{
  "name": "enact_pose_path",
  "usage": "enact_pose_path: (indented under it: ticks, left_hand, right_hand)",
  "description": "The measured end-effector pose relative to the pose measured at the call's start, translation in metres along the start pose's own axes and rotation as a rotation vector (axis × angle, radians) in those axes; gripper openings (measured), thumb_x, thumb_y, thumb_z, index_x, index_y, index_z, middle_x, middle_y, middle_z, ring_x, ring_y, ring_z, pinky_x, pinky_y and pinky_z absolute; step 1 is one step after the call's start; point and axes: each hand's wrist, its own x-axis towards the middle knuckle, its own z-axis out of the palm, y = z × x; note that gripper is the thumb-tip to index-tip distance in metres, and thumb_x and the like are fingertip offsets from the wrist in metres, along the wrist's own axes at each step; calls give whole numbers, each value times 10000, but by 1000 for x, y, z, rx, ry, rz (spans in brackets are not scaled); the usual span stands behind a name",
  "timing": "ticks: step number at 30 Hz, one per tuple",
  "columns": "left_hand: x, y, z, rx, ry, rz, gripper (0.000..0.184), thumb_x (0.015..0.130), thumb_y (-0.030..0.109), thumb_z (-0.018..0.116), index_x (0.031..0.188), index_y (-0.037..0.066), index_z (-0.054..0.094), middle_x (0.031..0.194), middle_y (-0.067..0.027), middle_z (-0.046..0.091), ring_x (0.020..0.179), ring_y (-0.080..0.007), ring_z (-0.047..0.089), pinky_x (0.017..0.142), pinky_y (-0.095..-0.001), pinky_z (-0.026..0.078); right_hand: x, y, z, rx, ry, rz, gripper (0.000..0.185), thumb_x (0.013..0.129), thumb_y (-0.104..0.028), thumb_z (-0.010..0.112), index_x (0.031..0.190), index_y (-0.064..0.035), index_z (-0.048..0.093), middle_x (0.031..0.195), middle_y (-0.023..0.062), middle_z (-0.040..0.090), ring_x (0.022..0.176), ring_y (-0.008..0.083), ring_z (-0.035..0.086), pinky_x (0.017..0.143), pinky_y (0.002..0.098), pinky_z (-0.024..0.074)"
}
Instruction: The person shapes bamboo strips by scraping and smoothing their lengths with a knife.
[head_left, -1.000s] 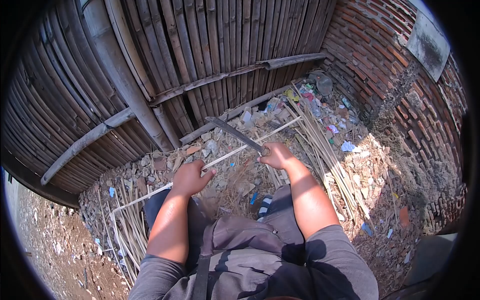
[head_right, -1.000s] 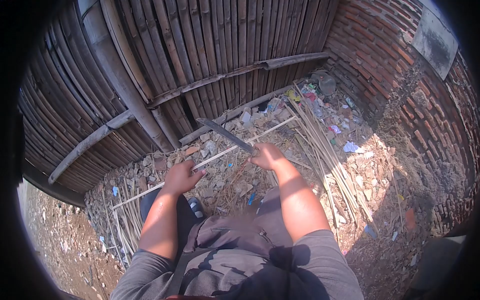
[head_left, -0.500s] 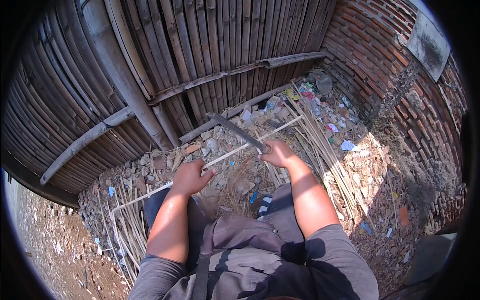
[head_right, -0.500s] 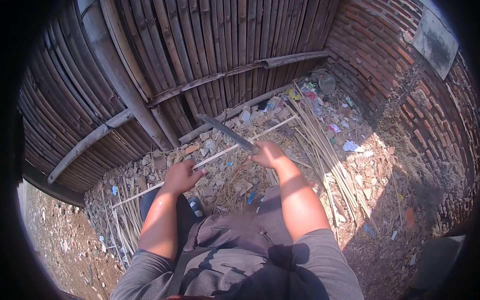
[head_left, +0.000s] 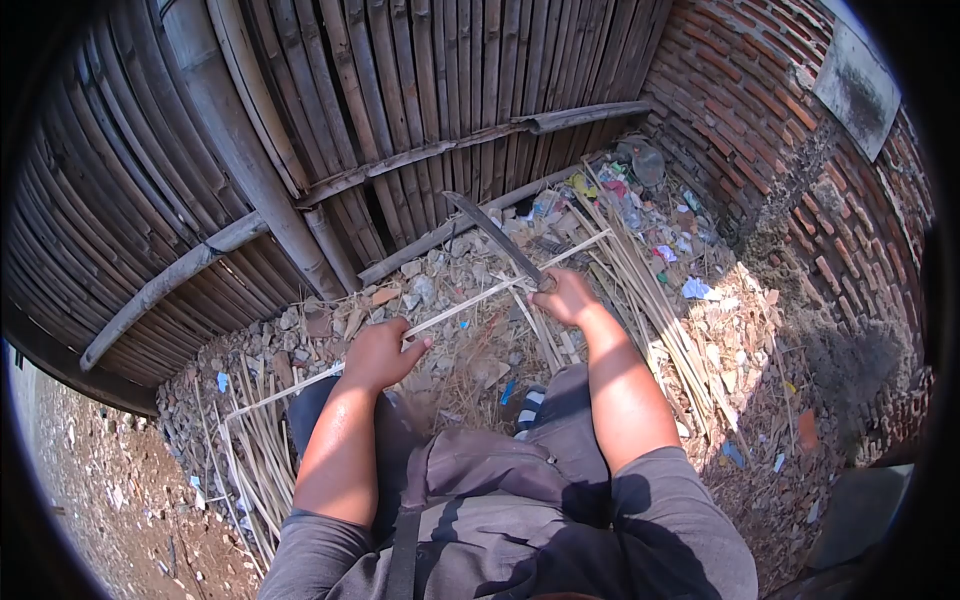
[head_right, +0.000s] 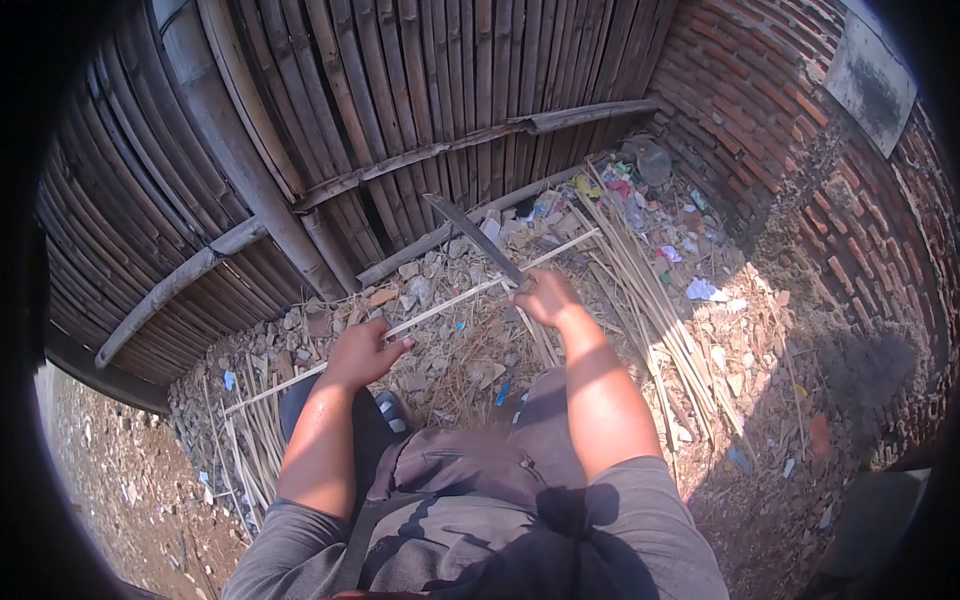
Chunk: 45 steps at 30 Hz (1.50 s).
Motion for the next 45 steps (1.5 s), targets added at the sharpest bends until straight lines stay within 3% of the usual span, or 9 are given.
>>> enact_pose_path:
  ticks: [6, 11, 21, 24, 30, 31, 34, 40, 45]
  left_hand:
    - [1, 2, 1, 14, 18, 11, 569, 898, 566, 731, 1075, 25, 724, 867, -205, 741, 889, -416, 732, 807, -509, 560]
    - [0, 6, -2, 15, 6, -2, 570, 897, 568, 732, 1062, 23, 727, 862, -199, 740, 885, -413, 730, 800, -506, 560]
    - [1, -3, -1, -19, 80, 22, 555, 889, 560, 754, 1035, 26, 719, 799, -185, 713, 804, -406, 718, 730, -492, 548]
    - [4, -2, 2, -15, 84, 44, 549, 889, 555, 754, 1033, 26, 718, 795, -191, 710, 800, -413, 716, 729, -494, 546]
    - [0, -1, 2, -35, 76, 45, 546, 888, 553, 755, 1025, 26, 716, 794, -193, 710, 799, -416, 715, 727, -496, 545]
    - [0, -1, 1, -43, 65, 41, 545, 888, 553, 755, 1023, 26, 715, 793, -193, 709, 798, -415, 715, 726, -496, 545]
    - [-1, 0, -2, -26, 66, 33, 540, 889, 550, 756, 1011, 26, 711, 790, -191, 708, 791, -413, 714, 724, -495, 546]
    - [2, -3, -2, -22, 83, 41, 533, 890, 546, 757, 977, 24, 698, 773, -188, 702, 779, -410, 710, 715, -497, 542]
    - [4, -2, 3, -42, 113, 72, 533, 889, 549, 757, 958, 24, 698, 761, -187, 697, 767, -408, 709, 705, -498, 539]
  right_hand:
    - [-6, -15, 10, -109, -34, -119, 531, 822, -419, 826, 1214, -71, 739, 1128, 246, 744, 1097, 425, 700, 964, 476, 552]
    - [-19, -53, 11, -176, -174, -104, 526, 825, -404, 831, 1268, -143, 723, 1190, 188, 739, 1134, 399, 687, 967, 467, 552]
    - [-3, -4, 0, -15, 144, 15, 634, 813, -422, 820, 1248, 22, 694, 1182, 284, 718, 1155, 444, 672, 1001, 471, 535]
    - [-5, -14, 4, 10, 71, 57, 605, 821, -412, 814, 1243, 5, 694, 1165, 270, 725, 1136, 438, 682, 980, 481, 544]
    - [-17, -46, 13, -165, -162, -193, 493, 826, -396, 813, 1243, -152, 713, 1149, 186, 746, 1081, 415, 699, 921, 480, 567]
    - [-21, -58, 8, -194, -204, -145, 477, 825, -395, 816, 1250, -202, 716, 1149, 161, 751, 1070, 411, 701, 917, 471, 569]
    - [-18, -53, 2, -80, -124, -144, 498, 827, -400, 818, 1255, -169, 714, 1151, 185, 746, 1085, 418, 694, 938, 473, 559]
    - [8, 9, 9, 102, 248, 117, 558, 833, -402, 820, 1258, -60, 704, 1149, 278, 724, 1133, 415, 688, 988, 462, 533]
    - [-4, -12, -1, 43, 147, 84, 580, 836, -414, 814, 1276, -58, 693, 1115, 261, 738, 1078, 405, 714, 940, 473, 556]
